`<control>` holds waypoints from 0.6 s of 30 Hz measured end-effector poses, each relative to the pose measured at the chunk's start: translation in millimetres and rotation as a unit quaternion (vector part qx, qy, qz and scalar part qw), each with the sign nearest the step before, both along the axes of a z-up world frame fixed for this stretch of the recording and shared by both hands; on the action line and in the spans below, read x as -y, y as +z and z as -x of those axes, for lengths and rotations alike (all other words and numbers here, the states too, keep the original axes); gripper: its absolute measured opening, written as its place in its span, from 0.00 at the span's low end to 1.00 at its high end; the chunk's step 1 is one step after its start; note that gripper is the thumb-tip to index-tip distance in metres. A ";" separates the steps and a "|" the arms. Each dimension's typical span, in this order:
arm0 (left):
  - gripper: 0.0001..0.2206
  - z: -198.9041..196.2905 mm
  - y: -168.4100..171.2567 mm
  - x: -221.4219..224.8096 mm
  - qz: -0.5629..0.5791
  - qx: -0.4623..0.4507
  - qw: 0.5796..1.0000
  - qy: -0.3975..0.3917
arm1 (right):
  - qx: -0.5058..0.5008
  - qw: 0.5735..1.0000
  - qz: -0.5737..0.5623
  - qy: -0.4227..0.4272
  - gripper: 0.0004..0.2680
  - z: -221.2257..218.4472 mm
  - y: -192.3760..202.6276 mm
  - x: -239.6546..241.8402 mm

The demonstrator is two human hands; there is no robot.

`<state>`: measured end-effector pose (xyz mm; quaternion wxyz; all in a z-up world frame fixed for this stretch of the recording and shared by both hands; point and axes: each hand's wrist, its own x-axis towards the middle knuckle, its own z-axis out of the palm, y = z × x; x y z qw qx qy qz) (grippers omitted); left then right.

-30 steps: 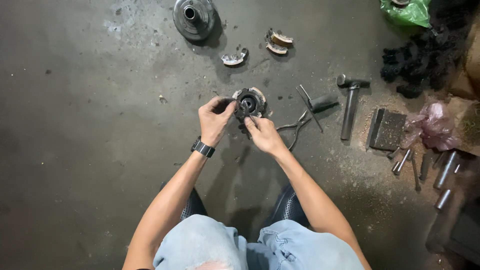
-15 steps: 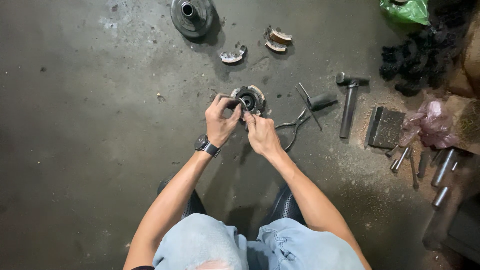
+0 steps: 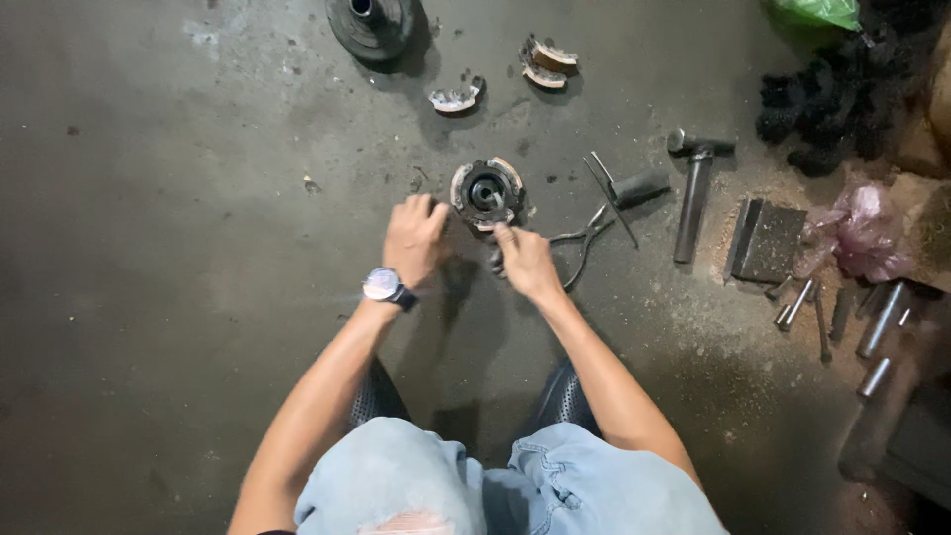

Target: Disassembling and inspecting a centrifugal clutch assembly on a workshop floor.

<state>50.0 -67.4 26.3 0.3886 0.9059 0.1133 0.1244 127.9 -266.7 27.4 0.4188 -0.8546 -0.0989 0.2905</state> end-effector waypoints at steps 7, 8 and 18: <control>0.05 33.6 -44.8 -16.3 -0.231 -0.179 0.949 -0.120 | -0.187 0.935 -0.162 -0.256 0.09 1.6 -42.4 58.7; 0.05 27.6 -36.6 -10.6 -0.230 -0.179 0.949 -0.122 | -0.188 0.934 -0.161 -0.259 0.09 6.5 -46.7 62.6; 0.23 -64.5 -76.2 13.8 0.235 -0.252 0.925 0.158 | -0.277 0.921 -0.196 -0.190 0.15 16.9 -76.6 77.9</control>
